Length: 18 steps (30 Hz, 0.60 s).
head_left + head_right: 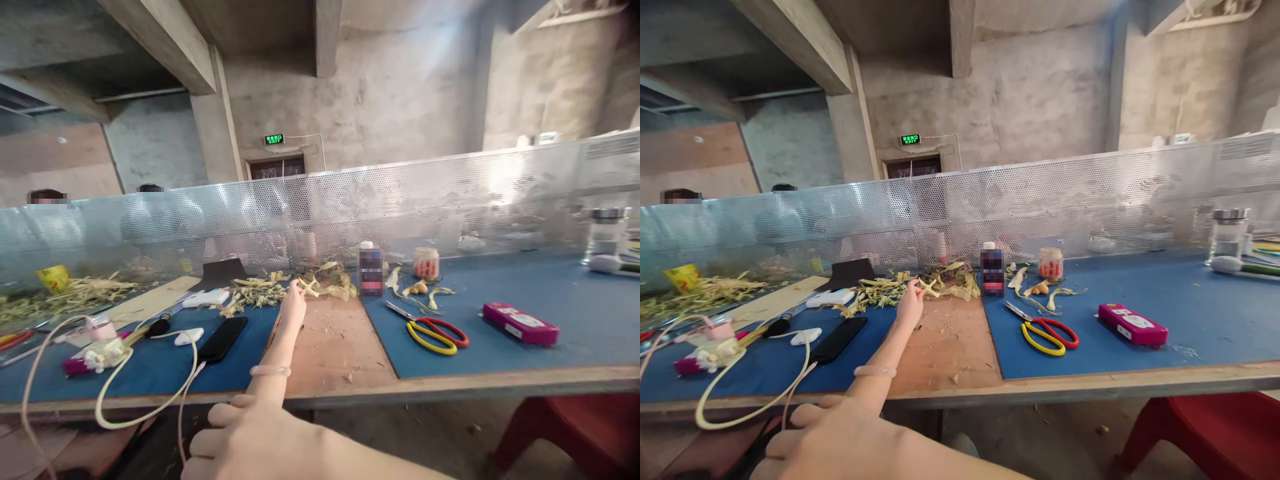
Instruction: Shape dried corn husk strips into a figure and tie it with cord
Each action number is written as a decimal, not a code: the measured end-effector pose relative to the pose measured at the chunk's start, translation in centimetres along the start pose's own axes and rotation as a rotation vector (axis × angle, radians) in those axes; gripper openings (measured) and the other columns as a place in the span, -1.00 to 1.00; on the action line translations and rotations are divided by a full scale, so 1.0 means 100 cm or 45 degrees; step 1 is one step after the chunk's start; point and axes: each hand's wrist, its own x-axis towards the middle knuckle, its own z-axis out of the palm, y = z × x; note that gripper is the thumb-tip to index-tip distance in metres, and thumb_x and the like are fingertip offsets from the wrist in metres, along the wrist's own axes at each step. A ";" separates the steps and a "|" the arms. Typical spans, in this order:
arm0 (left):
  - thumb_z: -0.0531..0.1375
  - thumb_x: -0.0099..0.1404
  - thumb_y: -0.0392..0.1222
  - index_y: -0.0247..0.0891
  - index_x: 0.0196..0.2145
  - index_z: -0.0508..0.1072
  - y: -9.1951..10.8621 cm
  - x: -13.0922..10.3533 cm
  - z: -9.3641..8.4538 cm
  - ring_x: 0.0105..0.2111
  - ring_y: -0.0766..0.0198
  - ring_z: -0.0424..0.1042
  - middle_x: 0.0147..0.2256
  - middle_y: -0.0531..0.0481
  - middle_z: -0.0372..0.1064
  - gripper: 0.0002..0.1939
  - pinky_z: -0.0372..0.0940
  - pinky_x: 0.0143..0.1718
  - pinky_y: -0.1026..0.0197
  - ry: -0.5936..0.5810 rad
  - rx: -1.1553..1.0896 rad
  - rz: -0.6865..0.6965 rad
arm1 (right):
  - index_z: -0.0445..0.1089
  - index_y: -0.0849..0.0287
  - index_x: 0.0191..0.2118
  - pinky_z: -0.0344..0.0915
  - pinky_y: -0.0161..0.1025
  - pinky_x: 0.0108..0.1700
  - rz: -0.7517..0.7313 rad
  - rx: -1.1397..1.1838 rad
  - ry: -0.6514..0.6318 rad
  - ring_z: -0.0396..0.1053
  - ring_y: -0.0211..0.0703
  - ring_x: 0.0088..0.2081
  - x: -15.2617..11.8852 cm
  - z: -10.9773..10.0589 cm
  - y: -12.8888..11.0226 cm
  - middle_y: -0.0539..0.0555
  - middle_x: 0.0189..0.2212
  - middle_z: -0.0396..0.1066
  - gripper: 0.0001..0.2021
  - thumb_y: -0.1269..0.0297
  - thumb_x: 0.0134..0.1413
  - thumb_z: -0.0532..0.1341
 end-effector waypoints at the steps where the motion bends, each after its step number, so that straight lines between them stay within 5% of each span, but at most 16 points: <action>1: 0.05 0.23 -0.35 -0.30 -0.02 0.15 -0.001 0.000 0.001 -0.32 0.19 0.42 -0.31 -0.11 0.43 -0.66 0.19 -0.40 0.27 -0.007 0.004 0.009 | 0.22 0.17 -0.43 0.18 -0.16 -0.25 0.006 0.005 0.004 0.17 -0.21 -0.35 -0.001 0.000 0.000 -0.07 -0.41 0.30 -0.63 -0.04 0.14 -0.06; 13: 0.04 0.23 -0.38 -0.28 0.00 0.16 -0.004 -0.005 0.004 -0.35 0.20 0.42 -0.30 -0.14 0.42 -0.64 0.20 -0.37 0.27 -0.118 0.117 0.100 | 0.27 0.10 -0.36 0.13 -0.27 -0.26 -0.023 0.323 -0.015 0.17 -0.29 -0.32 -0.013 0.000 -0.007 -0.13 -0.33 0.34 -0.77 0.11 0.18 0.00; 18: 0.00 0.21 -0.45 -0.30 0.02 0.14 -0.009 -0.006 0.000 -0.27 0.15 0.41 -0.27 -0.20 0.40 -0.59 0.22 -0.28 0.22 -0.124 0.202 0.145 | 0.34 0.10 -0.32 0.16 -0.20 -0.10 0.225 0.329 -0.004 0.23 -0.18 -0.24 -0.029 -0.006 -0.003 -0.01 -0.30 0.35 -0.67 -0.07 -0.02 0.13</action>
